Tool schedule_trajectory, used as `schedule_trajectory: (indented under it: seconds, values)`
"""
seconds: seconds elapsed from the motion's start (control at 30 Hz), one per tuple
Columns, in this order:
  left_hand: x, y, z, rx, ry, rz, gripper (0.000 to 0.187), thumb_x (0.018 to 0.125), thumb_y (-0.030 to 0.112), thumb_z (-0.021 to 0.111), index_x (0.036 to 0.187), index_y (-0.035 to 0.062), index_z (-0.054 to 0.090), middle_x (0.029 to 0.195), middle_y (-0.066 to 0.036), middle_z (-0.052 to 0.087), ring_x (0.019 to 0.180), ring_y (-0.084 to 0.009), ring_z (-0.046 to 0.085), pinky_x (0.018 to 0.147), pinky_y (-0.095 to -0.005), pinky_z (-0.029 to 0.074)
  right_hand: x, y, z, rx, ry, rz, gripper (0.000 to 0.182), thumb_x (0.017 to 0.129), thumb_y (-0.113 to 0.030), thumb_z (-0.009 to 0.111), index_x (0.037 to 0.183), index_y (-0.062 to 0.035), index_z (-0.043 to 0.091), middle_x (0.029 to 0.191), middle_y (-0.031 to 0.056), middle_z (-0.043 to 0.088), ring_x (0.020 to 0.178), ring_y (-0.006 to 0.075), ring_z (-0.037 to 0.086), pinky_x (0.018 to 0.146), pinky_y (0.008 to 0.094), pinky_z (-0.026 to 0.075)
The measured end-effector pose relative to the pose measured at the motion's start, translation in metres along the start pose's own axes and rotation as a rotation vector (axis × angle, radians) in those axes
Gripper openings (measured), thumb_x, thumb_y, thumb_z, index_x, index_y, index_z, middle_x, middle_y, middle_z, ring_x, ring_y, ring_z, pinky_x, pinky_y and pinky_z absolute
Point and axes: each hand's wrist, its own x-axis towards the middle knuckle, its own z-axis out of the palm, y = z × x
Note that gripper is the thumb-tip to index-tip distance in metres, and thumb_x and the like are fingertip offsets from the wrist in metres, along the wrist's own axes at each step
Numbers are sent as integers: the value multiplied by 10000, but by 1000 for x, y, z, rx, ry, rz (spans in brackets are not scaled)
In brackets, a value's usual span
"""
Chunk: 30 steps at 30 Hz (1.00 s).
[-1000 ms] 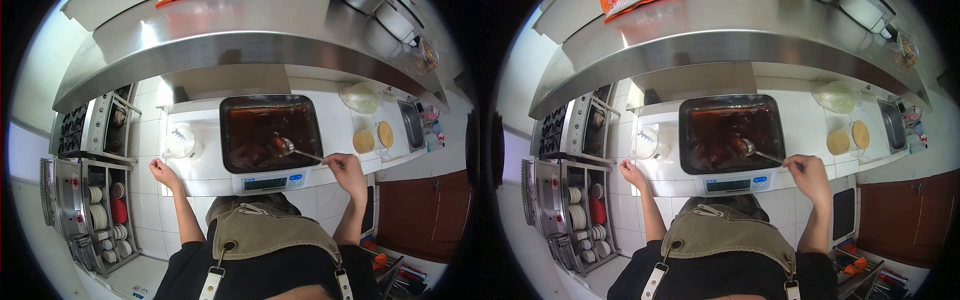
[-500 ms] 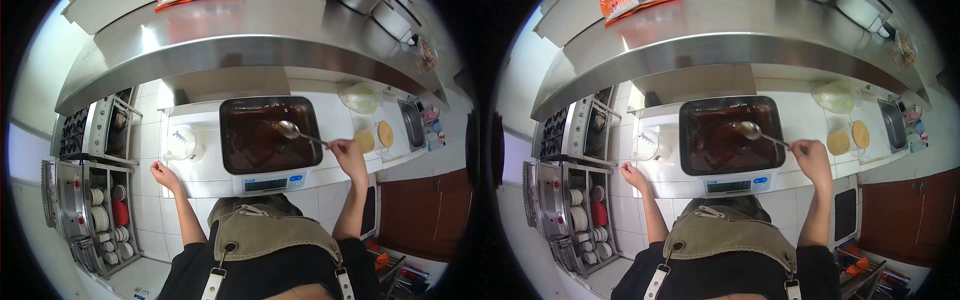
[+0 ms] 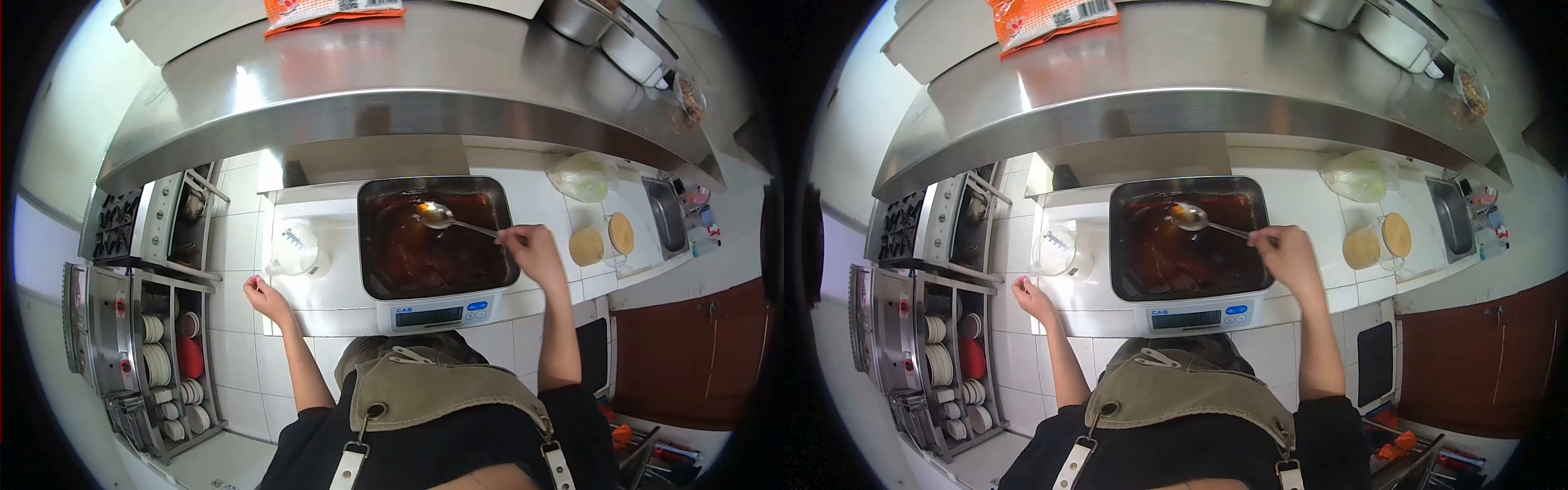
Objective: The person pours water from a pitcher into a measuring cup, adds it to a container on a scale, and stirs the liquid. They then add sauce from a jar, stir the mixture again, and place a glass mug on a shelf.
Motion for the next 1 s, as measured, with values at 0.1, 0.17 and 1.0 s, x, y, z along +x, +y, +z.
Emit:
schedule_trajectory:
  seconds: [0.1,0.17,1.0]
  values:
    - [0,1,0,-19,18,-20,114,885,73,458,891,-27,511,867,-118,542,788,-232,524,747,-337,439,-8,4,-31,-77,-80,62,205,826,-149,575,798,18,690,696,165,656,642,232,637,642,303,474]
    - [0,-2,0,-10,19,-17,112,884,74,460,885,-26,510,862,-115,540,786,-231,521,745,-337,438,-20,12,-36,-89,-113,74,202,824,-143,573,799,20,690,710,166,662,676,233,655,660,304,479]
    - [0,-2,0,-11,-18,-14,159,885,91,461,940,-45,523,907,-135,568,840,-233,538,804,-330,424,-62,18,-13,122,215,223,197,893,-110,474,990,-26,623,497,7,448,444,109,402,448,275,316]
